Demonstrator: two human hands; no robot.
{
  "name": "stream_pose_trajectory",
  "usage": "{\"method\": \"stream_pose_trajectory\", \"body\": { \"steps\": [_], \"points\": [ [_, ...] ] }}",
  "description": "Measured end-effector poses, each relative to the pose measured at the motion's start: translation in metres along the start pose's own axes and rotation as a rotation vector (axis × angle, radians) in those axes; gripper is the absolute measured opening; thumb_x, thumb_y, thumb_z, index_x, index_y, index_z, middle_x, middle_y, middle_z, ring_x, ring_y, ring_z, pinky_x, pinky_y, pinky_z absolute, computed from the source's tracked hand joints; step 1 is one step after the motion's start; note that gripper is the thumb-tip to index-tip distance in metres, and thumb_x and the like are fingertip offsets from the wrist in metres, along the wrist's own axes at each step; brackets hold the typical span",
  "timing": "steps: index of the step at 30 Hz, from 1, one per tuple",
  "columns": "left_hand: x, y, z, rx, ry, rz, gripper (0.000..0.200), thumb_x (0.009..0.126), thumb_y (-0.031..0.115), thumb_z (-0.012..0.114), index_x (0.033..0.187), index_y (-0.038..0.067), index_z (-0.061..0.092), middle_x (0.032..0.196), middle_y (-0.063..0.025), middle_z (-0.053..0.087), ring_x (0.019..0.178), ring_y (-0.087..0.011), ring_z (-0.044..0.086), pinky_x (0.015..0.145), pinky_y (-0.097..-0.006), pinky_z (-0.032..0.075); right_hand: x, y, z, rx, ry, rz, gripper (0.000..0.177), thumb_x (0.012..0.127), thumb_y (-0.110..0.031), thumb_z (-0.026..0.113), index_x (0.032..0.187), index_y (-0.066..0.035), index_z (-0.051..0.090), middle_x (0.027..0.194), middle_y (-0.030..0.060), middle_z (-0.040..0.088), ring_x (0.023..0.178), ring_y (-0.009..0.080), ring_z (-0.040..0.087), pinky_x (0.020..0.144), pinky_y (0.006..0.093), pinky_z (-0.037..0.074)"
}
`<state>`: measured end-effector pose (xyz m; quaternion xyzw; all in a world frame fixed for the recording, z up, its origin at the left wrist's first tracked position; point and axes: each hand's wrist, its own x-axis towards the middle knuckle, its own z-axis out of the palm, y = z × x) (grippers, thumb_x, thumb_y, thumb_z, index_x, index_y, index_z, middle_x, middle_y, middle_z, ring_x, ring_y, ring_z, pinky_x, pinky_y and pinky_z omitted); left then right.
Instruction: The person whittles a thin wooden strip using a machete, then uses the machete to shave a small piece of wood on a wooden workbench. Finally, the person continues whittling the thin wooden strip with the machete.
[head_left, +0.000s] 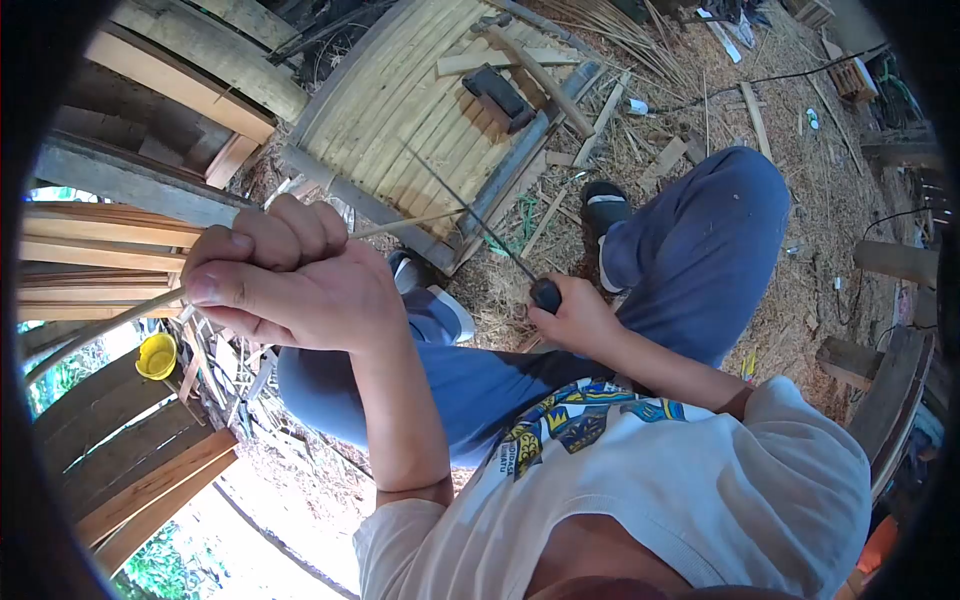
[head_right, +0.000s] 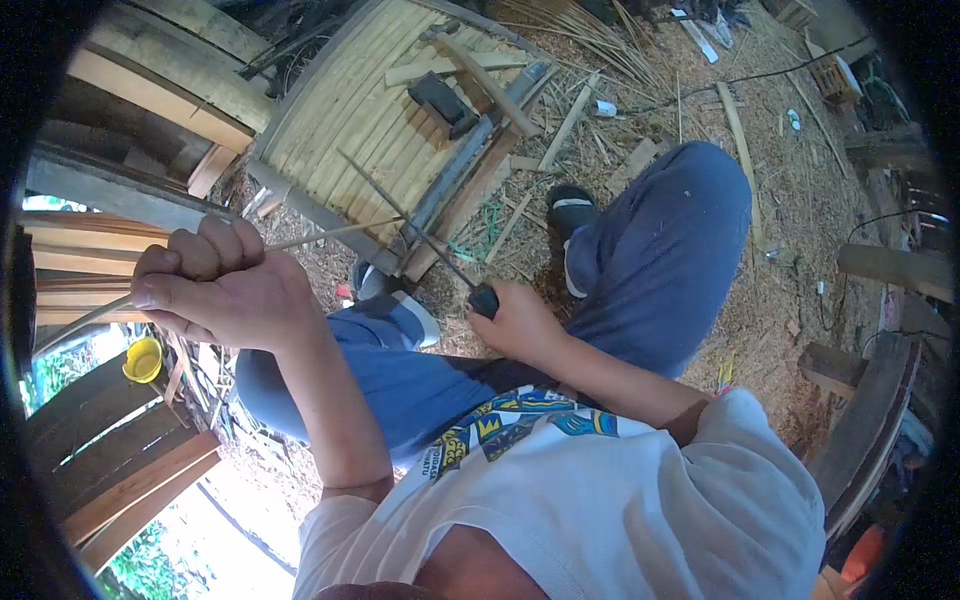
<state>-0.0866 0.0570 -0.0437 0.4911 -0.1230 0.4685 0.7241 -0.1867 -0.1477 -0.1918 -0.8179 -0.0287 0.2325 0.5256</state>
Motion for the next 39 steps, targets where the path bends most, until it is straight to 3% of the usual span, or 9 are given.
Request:
{"method": "stream_pose_trajectory", "body": {
  "steps": [6,9,18,24,25,27,31,35,39],
  "points": [
    [-0.001,-0.001,0.001,0.021,0.017,0.006,0.04,0.113,0.041,0.042,0.096,0.006,0.049,0.059,0.0041,0.026,0.046,-0.007,0.019,0.04,-0.025,0.015,-0.017,-0.027,0.002,0.008,-0.01,-0.133,0.019,0.085,-0.016,0.07,0.092,0.001,0.065,0.074,0.0147,0.066,0.065,0.0251,0.064,0.065,0.0392,0.052],
    [0.002,-0.001,0.002,0.027,0.067,-0.004,0.039,0.113,0.04,0.043,0.095,0.006,0.05,0.059,0.0046,0.027,0.047,-0.0069,0.02,0.041,-0.0252,0.015,-0.005,0.006,0.015,0.059,0.022,0.047,0.019,0.085,-0.016,0.07,0.092,0.001,0.065,0.073,0.0163,0.066,0.064,0.0287,0.064,0.064,0.0398,0.052],
    [0.0,0.004,0.0,0.049,0.107,-0.047,0.041,0.111,0.045,0.047,0.094,0.008,0.046,0.058,0.0038,0.027,0.046,-0.0068,0.021,0.042,-0.0261,0.015,-0.015,0.009,0.016,0.02,0.096,-0.167,0.024,0.086,-0.022,0.072,0.087,0.0,0.063,0.065,0.0119,0.063,0.059,0.024,0.062,0.06,0.0415,0.05],
    [0.028,0.025,-0.028,-0.226,0.111,-0.254,0.036,0.109,0.047,0.05,0.093,0.014,0.052,0.06,0.0076,0.024,0.048,-0.0055,0.019,0.042,-0.0268,0.013,-0.015,-0.026,-0.03,0.08,-0.074,0.218,0.025,0.09,-0.022,0.075,0.089,-0.001,0.062,0.059,0.0034,0.056,0.046,0.014,0.055,0.044,0.0334,0.042],
    [0.039,0.036,-0.042,-0.364,-0.025,-0.272,0.03,0.108,0.041,0.055,0.095,0.013,0.055,0.065,0.0055,0.029,0.053,-0.0067,0.021,0.046,-0.0272,0.015,-0.016,-0.036,-0.042,0.113,-0.081,0.214,0.025,0.091,-0.023,0.075,0.09,-0.002,0.062,0.059,0.0025,0.056,0.045,0.0126,0.054,0.042,0.0321,0.04],
    [0.054,0.056,-0.051,-0.224,0.074,-0.384,0.031,0.108,0.041,0.055,0.095,0.013,0.055,0.062,0.0066,0.022,0.051,-0.006,0.018,0.044,-0.0267,0.013,-0.013,-0.054,-0.065,0.185,-0.1,0.205,0.025,0.093,-0.024,0.075,0.092,-0.003,0.061,0.058,0.0007,0.054,0.042,0.0098,0.051,0.038,0.0296,0.037],
    [0.047,0.034,-0.067,0.265,0.206,-0.562,0.027,0.108,0.036,0.055,0.095,0.012,0.055,0.066,0.0056,0.033,0.052,-0.0055,0.028,0.045,-0.0238,0.021,0.014,-0.119,-0.142,0.13,-0.129,0.132,0.033,0.094,-0.032,0.075,0.089,-0.006,0.055,0.063,0.0,0.056,0.045,0.0098,0.052,0.043,0.0306,0.044],
    [0.02,-0.016,-0.087,0.419,0.178,-0.755,0.032,0.103,0.04,0.061,0.089,0.012,0.055,0.07,0.0037,0.045,0.055,-0.0063,0.036,0.048,-0.0253,0.029,0.087,-0.13,-0.197,0.12,-0.091,-0.011,0.026,0.094,-0.026,0.074,0.09,-0.006,0.058,0.067,0.0019,0.06,0.052,0.0132,0.06,0.05,0.0317,0.051],
    [0.007,-0.051,-0.106,1.109,-0.165,-0.69,0.044,0.101,0.047,0.061,0.096,0.003,0.057,0.081,-0.006,0.057,0.07,-0.0164,0.052,0.064,-0.0325,0.043,0.178,-0.116,-0.228,0.069,-0.004,0.023,0.023,0.095,-0.022,0.073,0.094,-0.001,0.063,0.076,0.0061,0.068,0.06,0.0169,0.068,0.057,0.0338,0.059]
  ]
}}
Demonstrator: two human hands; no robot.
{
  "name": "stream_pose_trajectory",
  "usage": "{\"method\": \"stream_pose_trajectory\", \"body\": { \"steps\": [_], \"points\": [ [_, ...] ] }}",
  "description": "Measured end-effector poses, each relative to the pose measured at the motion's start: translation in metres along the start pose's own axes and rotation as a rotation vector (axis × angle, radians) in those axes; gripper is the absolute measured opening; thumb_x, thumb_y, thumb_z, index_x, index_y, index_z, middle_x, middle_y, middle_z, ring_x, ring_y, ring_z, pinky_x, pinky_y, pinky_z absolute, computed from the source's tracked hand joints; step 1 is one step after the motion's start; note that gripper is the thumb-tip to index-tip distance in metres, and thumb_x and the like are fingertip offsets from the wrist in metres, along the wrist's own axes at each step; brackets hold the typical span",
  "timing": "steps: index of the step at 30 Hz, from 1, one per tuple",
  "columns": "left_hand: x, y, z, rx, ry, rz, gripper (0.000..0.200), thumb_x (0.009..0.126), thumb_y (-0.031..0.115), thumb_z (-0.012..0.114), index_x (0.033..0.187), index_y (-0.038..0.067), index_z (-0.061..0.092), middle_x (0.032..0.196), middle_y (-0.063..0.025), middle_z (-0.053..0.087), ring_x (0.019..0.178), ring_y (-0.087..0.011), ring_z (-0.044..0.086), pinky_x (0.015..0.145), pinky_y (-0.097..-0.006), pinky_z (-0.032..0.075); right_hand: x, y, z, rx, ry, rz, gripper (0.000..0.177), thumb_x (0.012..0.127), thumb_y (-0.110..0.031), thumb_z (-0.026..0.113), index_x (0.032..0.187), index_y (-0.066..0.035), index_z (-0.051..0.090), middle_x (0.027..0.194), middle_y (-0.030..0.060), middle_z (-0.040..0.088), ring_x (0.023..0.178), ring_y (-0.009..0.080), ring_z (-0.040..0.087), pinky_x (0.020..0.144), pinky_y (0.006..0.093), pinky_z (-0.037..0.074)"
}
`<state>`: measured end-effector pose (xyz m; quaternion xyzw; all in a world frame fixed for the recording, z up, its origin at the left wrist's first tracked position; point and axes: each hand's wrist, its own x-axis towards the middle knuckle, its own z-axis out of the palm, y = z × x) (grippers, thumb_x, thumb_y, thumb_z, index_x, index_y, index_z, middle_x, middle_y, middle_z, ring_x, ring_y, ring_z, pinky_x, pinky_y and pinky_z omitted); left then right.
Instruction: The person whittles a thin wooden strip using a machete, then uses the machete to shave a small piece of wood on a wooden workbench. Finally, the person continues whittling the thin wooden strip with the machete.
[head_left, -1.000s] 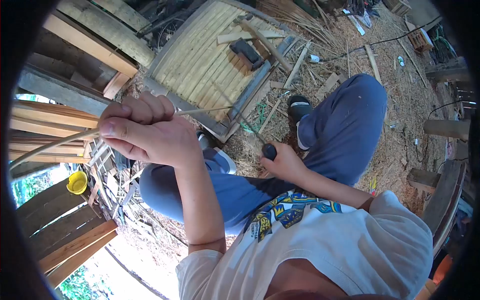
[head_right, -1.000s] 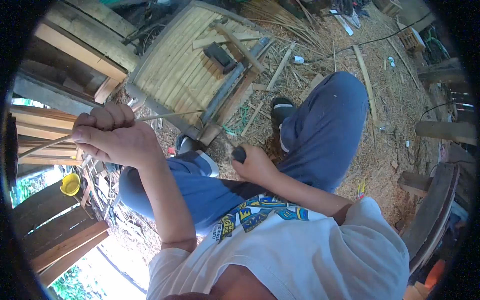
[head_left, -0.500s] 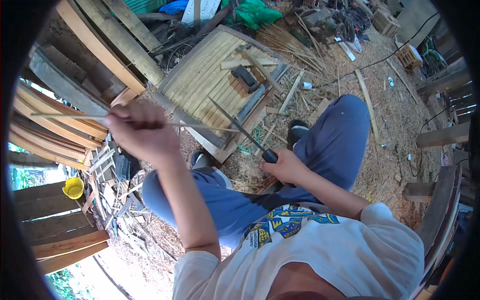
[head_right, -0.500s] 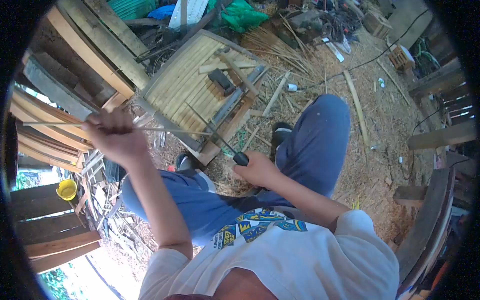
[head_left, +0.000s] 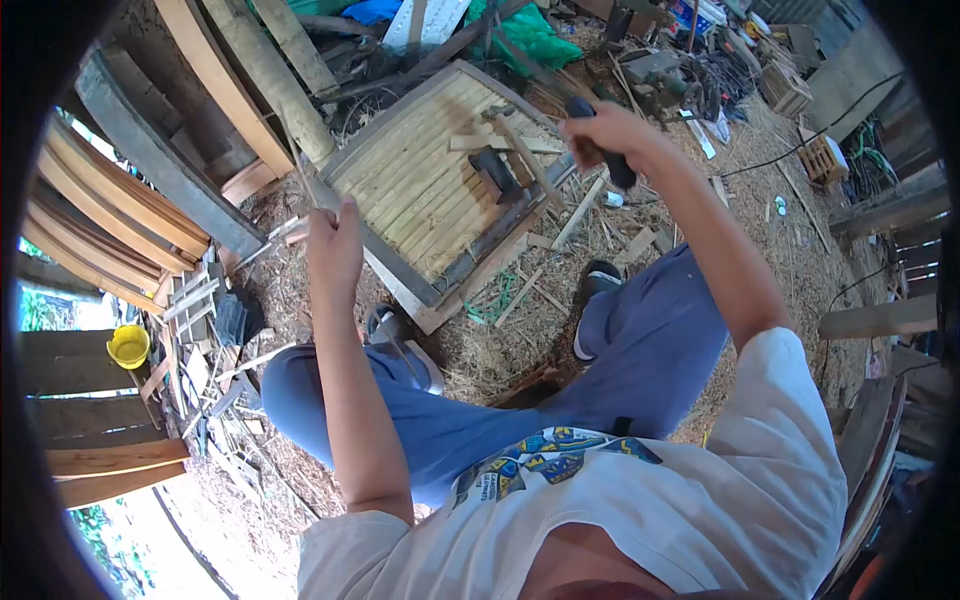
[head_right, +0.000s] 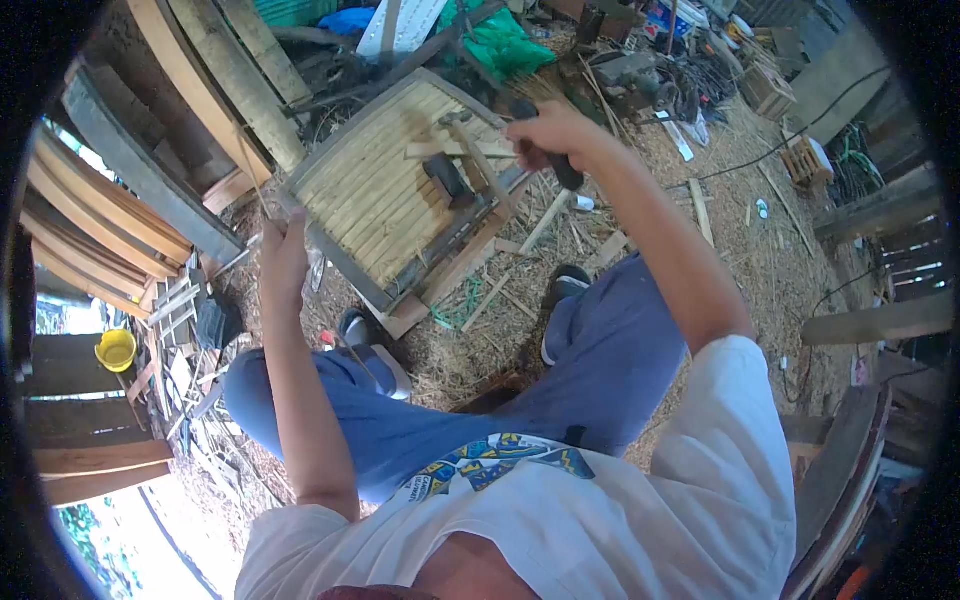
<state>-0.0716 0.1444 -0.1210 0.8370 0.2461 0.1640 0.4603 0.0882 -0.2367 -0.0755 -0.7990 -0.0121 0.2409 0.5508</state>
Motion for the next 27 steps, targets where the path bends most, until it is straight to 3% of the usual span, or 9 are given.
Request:
{"method": "stream_pose_trajectory", "body": {
  "steps": [2,5,8,11,14,17,22,24,27],
  "points": [
    [-0.003,0.0,0.003,0.235,-0.076,-0.024,0.052,0.1,0.051,0.062,0.101,-0.001,0.057,0.089,-0.0121,0.061,0.081,-0.0224,0.058,0.075,-0.0368,0.048,0.04,0.018,-0.015,0.098,0.003,0.029,0.025,0.095,-0.023,0.073,0.094,0.001,0.065,0.079,0.0082,0.071,0.064,0.0186,0.071,0.061,0.034,0.061],
    [0.002,-0.009,0.014,0.258,-0.128,-0.047,0.057,0.099,0.053,0.061,0.098,-0.003,0.056,0.092,-0.0161,0.062,0.091,-0.0267,0.058,0.084,-0.0395,0.047,0.061,0.038,-0.021,-0.026,0.141,0.011,0.025,0.094,-0.025,0.074,0.095,-0.001,0.067,0.079,0.0074,0.071,0.066,0.0167,0.07,0.059,0.0307,0.058],
    [0.005,-0.019,0.026,0.372,-0.026,-0.067,0.056,0.099,0.053,0.061,0.099,-0.003,0.055,0.095,-0.0173,0.062,0.091,-0.0282,0.059,0.085,-0.0398,0.048,0.083,0.053,-0.042,-0.119,0.155,0.032,0.026,0.093,-0.026,0.075,0.101,-0.002,0.067,0.086,0.0076,0.072,0.068,0.0138,0.069,0.059,0.0292,0.055],
    [0.002,-0.032,0.041,0.469,-0.048,-0.179,0.064,0.097,0.047,0.063,0.125,-0.01,0.052,0.12,-0.0299,0.062,0.111,-0.0398,0.062,0.097,-0.0436,0.048,0.1,0.071,-0.051,-0.134,0.213,-0.007,0.033,0.093,-0.03,0.076,0.102,0.0,0.068,0.094,0.0098,0.073,0.074,0.014,0.07,0.059,0.0274,0.052],
    [0.006,-0.06,0.057,0.034,-0.239,-0.36,0.064,0.098,0.036,0.064,0.135,-0.012,0.043,0.126,-0.0274,0.06,0.114,-0.034,0.061,0.096,-0.0426,0.048,0.105,0.085,-0.047,-0.097,0.17,-0.029,0.036,0.093,-0.032,0.075,0.104,0.001,0.068,0.094,0.0093,0.072,0.079,0.0141,0.07,0.064,0.0263,0.052],
    [-0.006,-0.048,0.066,-0.041,-0.175,-0.282,0.058,0.098,0.027,0.061,0.135,-0.011,0.04,0.126,-0.0244,0.058,0.111,-0.0285,0.061,0.095,-0.0411,0.049,0.116,0.092,-0.039,-0.166,0.187,0.02,0.036,0.092,-0.032,0.075,0.103,0.002,0.068,0.092,0.0071,0.07,0.077,0.0128,0.066,0.067,0.0257,0.052],
    [-0.003,-0.046,0.073,-0.222,-0.145,-0.4,0.056,0.099,0.028,0.063,0.133,-0.009,0.04,0.124,-0.022,0.057,0.109,-0.0253,0.06,0.094,-0.0378,0.049,0.129,0.101,-0.031,-0.234,0.249,0.025,0.037,0.092,-0.031,0.075,0.105,0.003,0.067,0.09,0.0067,0.068,0.076,0.0136,0.061,0.066,0.0303,0.049],
    [-0.001,-0.06,0.075,-0.186,-0.154,-0.316,0.059,0.098,0.03,0.064,0.134,-0.009,0.039,0.124,-0.0219,0.057,0.108,-0.0245,0.06,0.093,-0.0361,0.05,0.127,0.094,-0.023,-0.092,0.21,0.065,0.037,0.092,-0.031,0.075,0.106,0.002,0.067,0.093,0.0069,0.067,0.077,0.0148,0.061,0.068,0.0323,0.049],
    [0.005,-0.063,0.075,-0.269,-0.172,-0.386,0.063,0.098,0.033,0.066,0.135,-0.009,0.038,0.124,-0.0214,0.058,0.107,-0.0238,0.061,0.091,-0.0351,0.05,0.124,0.086,-0.008,0.045,0.219,0.118,0.038,0.092,-0.034,0.074,0.108,0.0,0.068,0.096,0.0071,0.067,0.08,0.016,0.06,0.071,0.0349,0.048]
  ]
}}
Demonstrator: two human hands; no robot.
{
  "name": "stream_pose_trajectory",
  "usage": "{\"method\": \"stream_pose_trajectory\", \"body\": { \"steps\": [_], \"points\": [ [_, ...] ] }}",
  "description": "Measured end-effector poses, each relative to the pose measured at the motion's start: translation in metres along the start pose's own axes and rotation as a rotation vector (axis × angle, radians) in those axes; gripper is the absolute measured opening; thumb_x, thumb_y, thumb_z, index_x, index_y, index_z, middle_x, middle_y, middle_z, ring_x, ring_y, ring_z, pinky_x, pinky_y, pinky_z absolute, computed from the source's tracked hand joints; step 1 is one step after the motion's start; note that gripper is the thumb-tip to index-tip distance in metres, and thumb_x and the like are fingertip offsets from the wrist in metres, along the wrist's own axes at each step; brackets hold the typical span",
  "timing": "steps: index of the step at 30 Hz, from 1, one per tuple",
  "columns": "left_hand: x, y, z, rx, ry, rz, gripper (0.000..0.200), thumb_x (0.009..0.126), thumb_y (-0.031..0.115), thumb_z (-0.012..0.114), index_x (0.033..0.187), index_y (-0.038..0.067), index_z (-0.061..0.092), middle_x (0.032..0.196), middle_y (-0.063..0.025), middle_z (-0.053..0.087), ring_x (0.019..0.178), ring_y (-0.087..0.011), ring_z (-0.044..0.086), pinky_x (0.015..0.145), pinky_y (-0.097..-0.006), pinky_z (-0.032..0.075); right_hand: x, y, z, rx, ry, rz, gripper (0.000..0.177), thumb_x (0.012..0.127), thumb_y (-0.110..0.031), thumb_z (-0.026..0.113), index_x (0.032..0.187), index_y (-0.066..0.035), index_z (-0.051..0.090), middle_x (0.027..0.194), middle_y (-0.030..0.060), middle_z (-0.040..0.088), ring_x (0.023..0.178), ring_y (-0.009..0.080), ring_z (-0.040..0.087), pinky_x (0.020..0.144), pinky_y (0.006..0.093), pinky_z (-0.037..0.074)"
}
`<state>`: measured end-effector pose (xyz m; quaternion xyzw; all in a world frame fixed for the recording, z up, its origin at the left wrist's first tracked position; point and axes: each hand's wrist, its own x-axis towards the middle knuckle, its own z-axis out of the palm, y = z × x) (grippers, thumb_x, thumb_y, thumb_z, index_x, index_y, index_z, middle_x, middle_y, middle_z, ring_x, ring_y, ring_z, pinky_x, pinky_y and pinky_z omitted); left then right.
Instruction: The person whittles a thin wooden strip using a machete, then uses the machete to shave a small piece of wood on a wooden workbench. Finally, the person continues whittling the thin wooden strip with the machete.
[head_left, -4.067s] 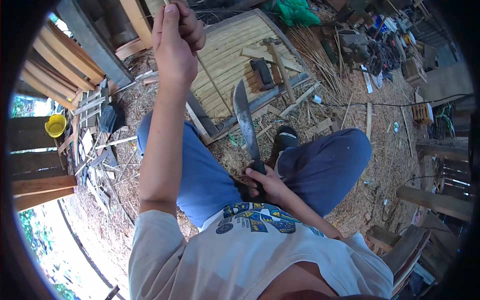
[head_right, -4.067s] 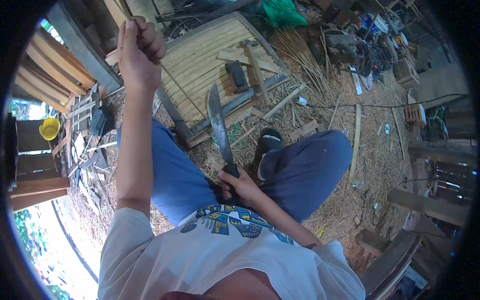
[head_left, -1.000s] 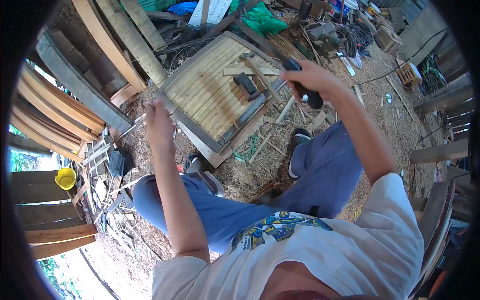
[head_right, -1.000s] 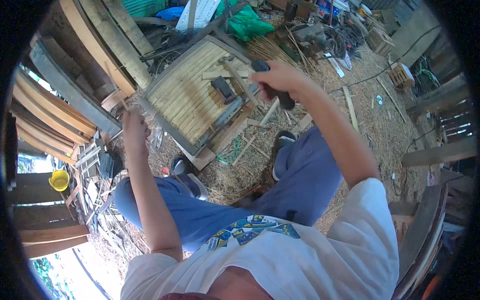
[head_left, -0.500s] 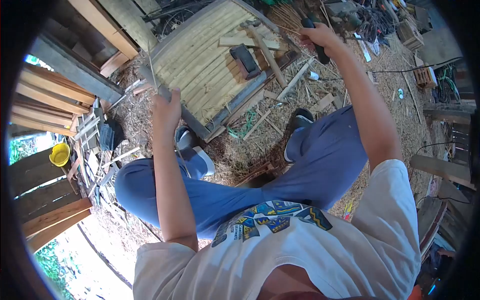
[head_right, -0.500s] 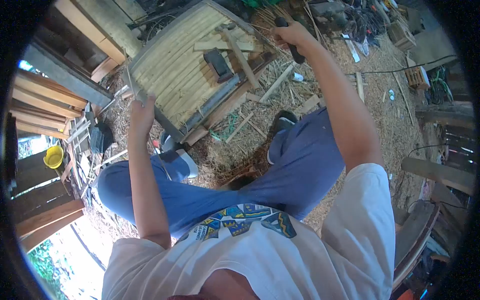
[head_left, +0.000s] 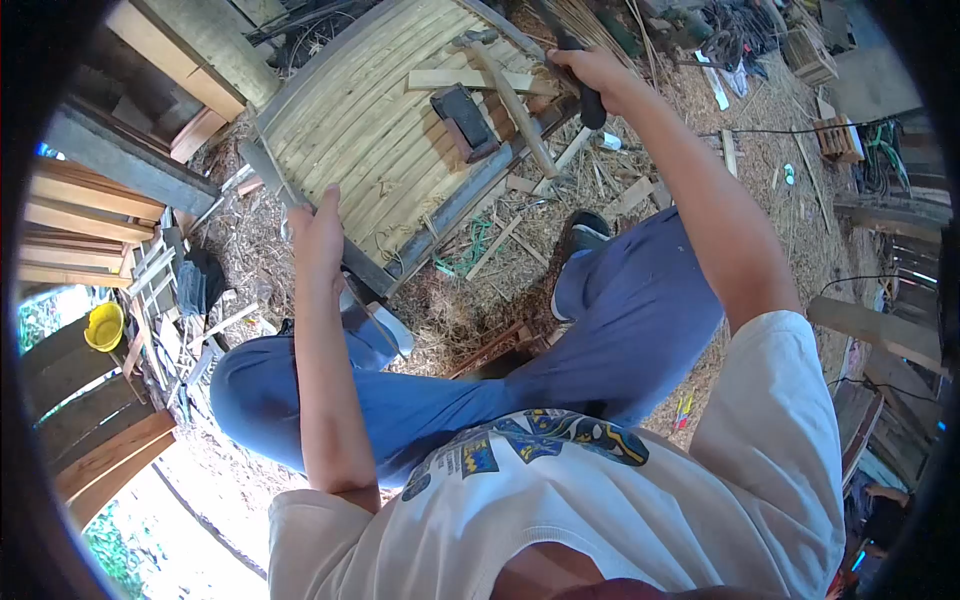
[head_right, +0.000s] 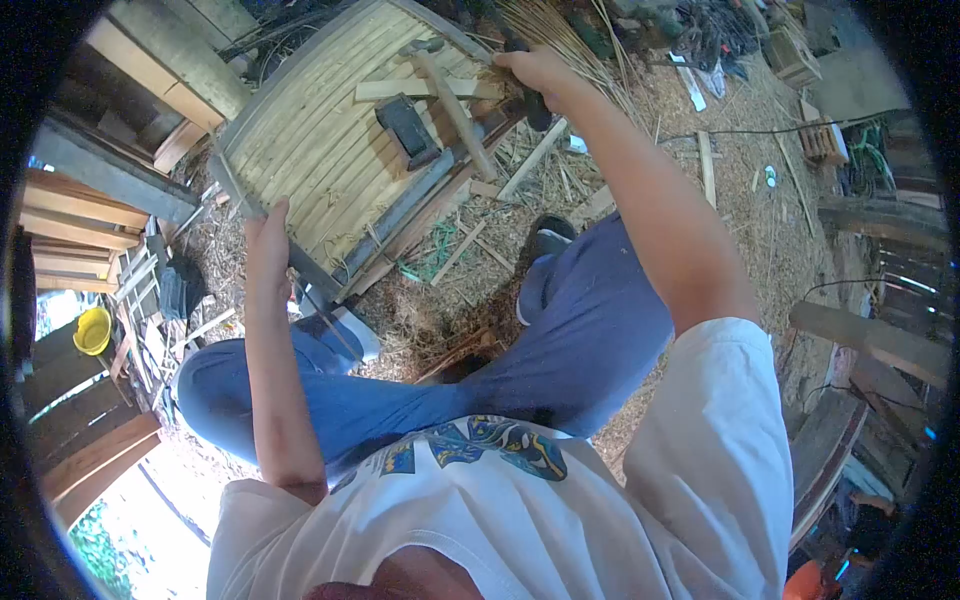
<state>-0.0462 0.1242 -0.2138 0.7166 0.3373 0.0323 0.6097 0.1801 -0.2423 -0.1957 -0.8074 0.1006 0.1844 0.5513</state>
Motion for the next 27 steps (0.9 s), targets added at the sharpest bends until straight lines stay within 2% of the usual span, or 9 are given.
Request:
{"method": "stream_pose_trajectory", "body": {
  "steps": [2,5,9,12,15,18,21,24,27],
  "points": [
    [-0.011,0.012,0.003,-0.038,-0.022,0.013,0.065,0.098,0.035,0.066,0.136,-0.009,0.037,0.125,-0.022,0.057,0.11,-0.0243,0.06,0.093,-0.0365,0.05,0.005,-0.001,0.006,0.025,0.033,0.057,0.04,0.093,-0.037,0.074,0.111,-0.002,0.068,0.099,0.0067,0.066,0.085,0.0174,0.062,0.076,0.0373,0.048],
    [-0.018,0.026,0.003,-0.044,0.013,-0.032,0.059,0.1,0.032,0.064,0.14,-0.007,0.043,0.135,-0.0208,0.057,0.115,-0.0263,0.062,0.099,-0.0391,0.05,0.012,-0.006,0.004,-0.022,-0.038,0.019,0.064,0.093,-0.031,0.072,0.134,0.011,0.05,0.123,0.0239,0.065,0.095,0.0308,0.072,0.076,0.0491,0.059],
    [-0.007,0.022,-0.004,-0.172,0.02,-0.114,0.061,0.102,0.033,0.063,0.143,-0.006,0.043,0.138,-0.0208,0.057,0.119,-0.0281,0.063,0.1,-0.0397,0.051,0.013,-0.008,0.01,0.01,0.008,0.047,0.059,0.093,-0.033,0.073,0.127,0.012,0.055,0.116,0.0229,0.067,0.095,0.0312,0.071,0.079,0.0497,0.058],
    [-0.02,0.03,0.001,-0.298,0.131,-0.04,0.07,0.101,0.039,0.065,0.145,-0.008,0.037,0.135,-0.0215,0.058,0.116,-0.0301,0.066,0.098,-0.0406,0.054,-0.003,-0.009,0.015,0.008,0.006,0.003,0.055,0.093,-0.035,0.073,0.119,0.011,0.061,0.111,0.0215,0.069,0.093,0.0305,0.071,0.08,0.0476,0.056],
    [-0.008,0.026,-0.007,-0.453,0.047,-0.004,0.064,0.099,0.041,0.068,0.132,-0.006,0.04,0.13,-0.0245,0.056,0.115,-0.03,0.066,0.091,-0.04,0.059,-0.014,-0.004,0.016,-0.069,0.034,-0.058,0.052,0.093,-0.037,0.073,0.114,0.01,0.065,0.107,0.02,0.07,0.09,0.0294,0.071,0.078,0.045,0.055],
    [0.002,0.029,-0.007,-0.456,0.144,0.145,0.068,0.097,0.04,0.071,0.131,-0.009,0.04,0.127,-0.0264,0.058,0.108,-0.0306,0.069,0.085,-0.0408,0.061,-0.016,-0.003,0.015,-0.007,-0.033,-0.055,0.051,0.093,-0.038,0.073,0.112,0.008,0.067,0.104,0.0183,0.071,0.09,0.0283,0.07,0.077,0.0435,0.054],
    [0.023,0.038,-0.018,-0.35,0.274,0.093,0.084,0.097,0.043,0.069,0.146,-0.012,0.03,0.123,-0.0266,0.063,0.104,-0.031,0.071,0.082,-0.0413,0.062,-0.011,-0.001,0.021,-0.034,-0.049,-0.074,0.048,0.093,-0.039,0.073,0.112,0.005,0.069,0.102,0.0169,0.072,0.09,0.0278,0.071,0.078,0.0433,0.054],
    [0.029,0.048,-0.029,-0.323,0.27,0.122,0.087,0.094,0.046,0.072,0.142,-0.015,0.033,0.121,-0.026,0.065,0.102,-0.0319,0.072,0.08,-0.0412,0.062,-0.014,0.003,0.026,-0.188,0.003,-0.136,0.048,0.092,-0.042,0.073,0.106,0.003,0.073,0.101,0.0176,0.074,0.092,0.0282,0.072,0.08,0.0427,0.054],
    [0.059,0.035,-0.049,-0.252,0.173,0.135,0.089,0.09,0.051,0.075,0.135,-0.018,0.042,0.121,-0.0266,0.064,0.104,-0.0315,0.07,0.082,-0.041,0.062,-0.025,0.01,0.028,-0.195,-0.05,-0.137,0.048,0.088,-0.041,0.073,0.104,0.004,0.074,0.099,0.0184,0.075,0.091,0.0294,0.073,0.08,0.042,0.054]
  ]
}}
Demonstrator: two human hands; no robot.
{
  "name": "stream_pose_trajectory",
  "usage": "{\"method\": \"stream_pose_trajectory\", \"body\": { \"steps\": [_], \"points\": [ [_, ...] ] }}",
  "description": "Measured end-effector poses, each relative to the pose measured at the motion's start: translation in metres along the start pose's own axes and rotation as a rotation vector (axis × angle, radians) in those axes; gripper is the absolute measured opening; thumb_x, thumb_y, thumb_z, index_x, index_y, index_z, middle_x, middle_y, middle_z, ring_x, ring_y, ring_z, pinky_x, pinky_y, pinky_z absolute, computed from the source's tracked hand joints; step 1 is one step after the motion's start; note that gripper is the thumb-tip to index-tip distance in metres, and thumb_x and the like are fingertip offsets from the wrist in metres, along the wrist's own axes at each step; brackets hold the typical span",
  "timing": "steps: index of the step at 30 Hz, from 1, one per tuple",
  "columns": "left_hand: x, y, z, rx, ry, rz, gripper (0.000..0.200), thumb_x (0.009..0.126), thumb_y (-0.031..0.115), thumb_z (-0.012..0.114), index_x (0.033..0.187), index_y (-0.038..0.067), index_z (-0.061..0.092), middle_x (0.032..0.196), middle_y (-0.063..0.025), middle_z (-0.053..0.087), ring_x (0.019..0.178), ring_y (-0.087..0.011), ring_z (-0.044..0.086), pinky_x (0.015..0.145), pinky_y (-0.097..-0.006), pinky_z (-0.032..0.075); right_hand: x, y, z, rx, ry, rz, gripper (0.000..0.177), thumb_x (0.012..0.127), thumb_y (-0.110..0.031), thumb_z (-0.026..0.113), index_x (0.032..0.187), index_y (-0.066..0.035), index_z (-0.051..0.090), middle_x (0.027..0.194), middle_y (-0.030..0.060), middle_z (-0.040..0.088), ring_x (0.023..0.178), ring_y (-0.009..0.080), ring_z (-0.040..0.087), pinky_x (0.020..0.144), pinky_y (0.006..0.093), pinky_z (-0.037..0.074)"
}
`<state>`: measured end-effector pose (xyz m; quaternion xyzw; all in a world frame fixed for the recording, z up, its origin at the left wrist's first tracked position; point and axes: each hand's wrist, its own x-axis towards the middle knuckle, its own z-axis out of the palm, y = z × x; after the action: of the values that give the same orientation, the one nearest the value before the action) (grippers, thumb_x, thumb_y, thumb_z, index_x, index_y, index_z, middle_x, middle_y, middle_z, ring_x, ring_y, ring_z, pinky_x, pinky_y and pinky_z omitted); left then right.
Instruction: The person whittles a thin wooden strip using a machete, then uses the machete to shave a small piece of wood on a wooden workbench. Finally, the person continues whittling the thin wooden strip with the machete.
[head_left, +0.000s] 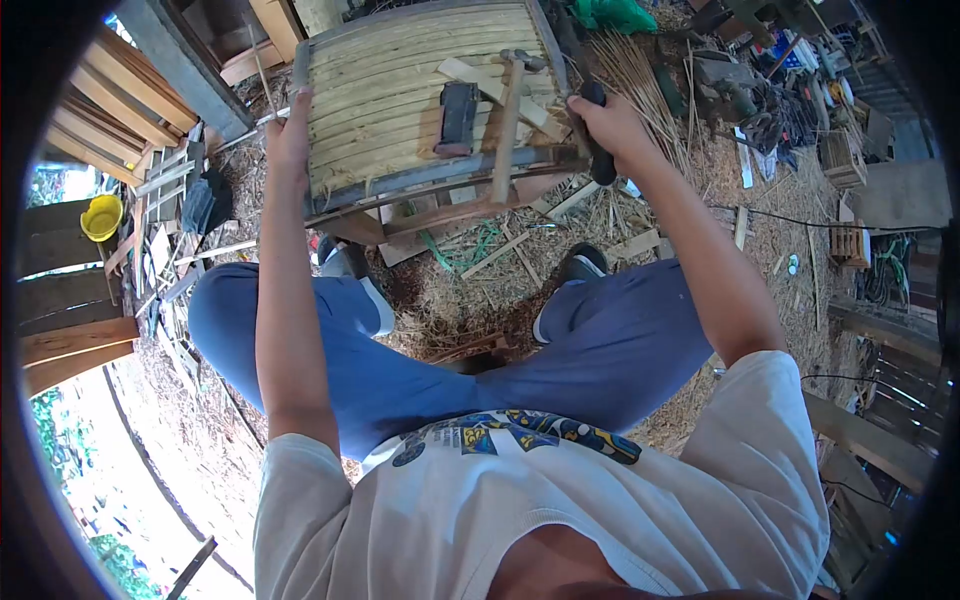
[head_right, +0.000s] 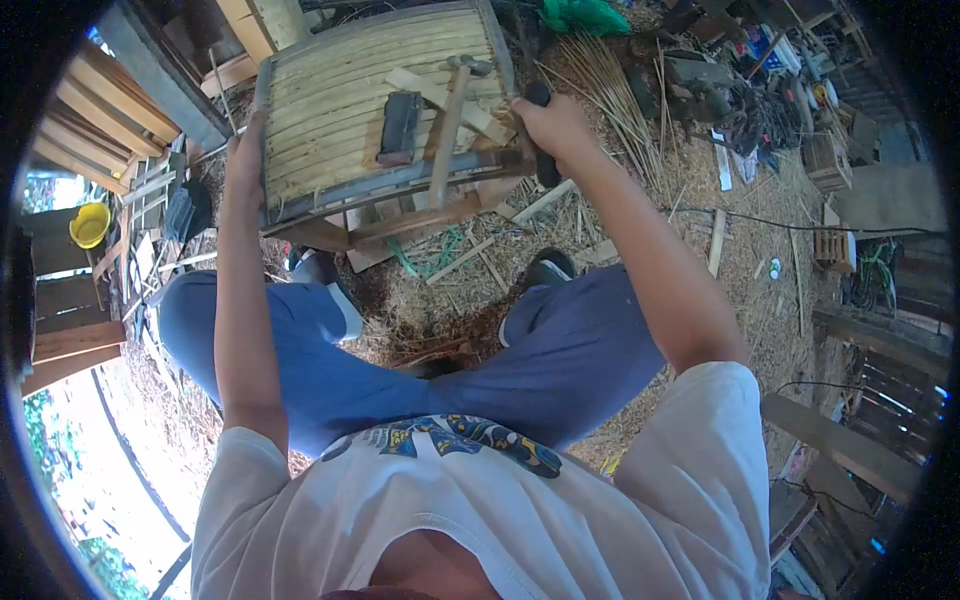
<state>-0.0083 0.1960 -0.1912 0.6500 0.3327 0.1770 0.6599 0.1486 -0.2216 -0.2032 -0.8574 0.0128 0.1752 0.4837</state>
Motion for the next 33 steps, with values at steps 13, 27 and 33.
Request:
{"method": "stream_pose_trajectory", "body": {
  "steps": [13,27,33],
  "points": [
    [0.006,0.002,0.011,0.444,0.103,0.241,0.084,0.085,0.067,0.075,0.113,-0.009,0.057,0.107,-0.0195,0.065,0.099,-0.0248,0.061,0.089,-0.0374,0.05,-0.051,0.014,0.002,0.038,-0.011,0.088,0.029,0.082,-0.023,0.073,0.091,0.004,0.069,0.078,0.0118,0.068,0.07,0.0224,0.066,0.064,0.0404,0.051],
    [0.037,0.008,0.03,0.824,0.314,0.336,0.096,0.084,0.087,0.049,0.115,-0.003,0.064,0.114,-0.0316,0.069,0.114,-0.0472,0.065,0.098,-0.0489,0.05,-0.062,0.021,0.007,0.254,-0.073,0.199,0.03,0.087,-0.022,0.075,0.101,0.002,0.064,0.08,0.0072,0.064,0.069,0.0177,0.062,0.061,0.037,0.049],
    [0.033,-0.006,0.016,0.873,0.383,0.281,0.088,0.089,0.081,0.051,0.104,-0.005,0.064,0.104,-0.0338,0.069,0.106,-0.0496,0.066,0.091,-0.0521,0.052,-0.061,0.019,0.02,0.326,-0.189,0.149,0.028,0.083,-0.018,0.076,0.097,0.002,0.062,0.079,0.0078,0.063,0.063,0.018,0.061,0.055,0.0369,0.05]
  ]
}}
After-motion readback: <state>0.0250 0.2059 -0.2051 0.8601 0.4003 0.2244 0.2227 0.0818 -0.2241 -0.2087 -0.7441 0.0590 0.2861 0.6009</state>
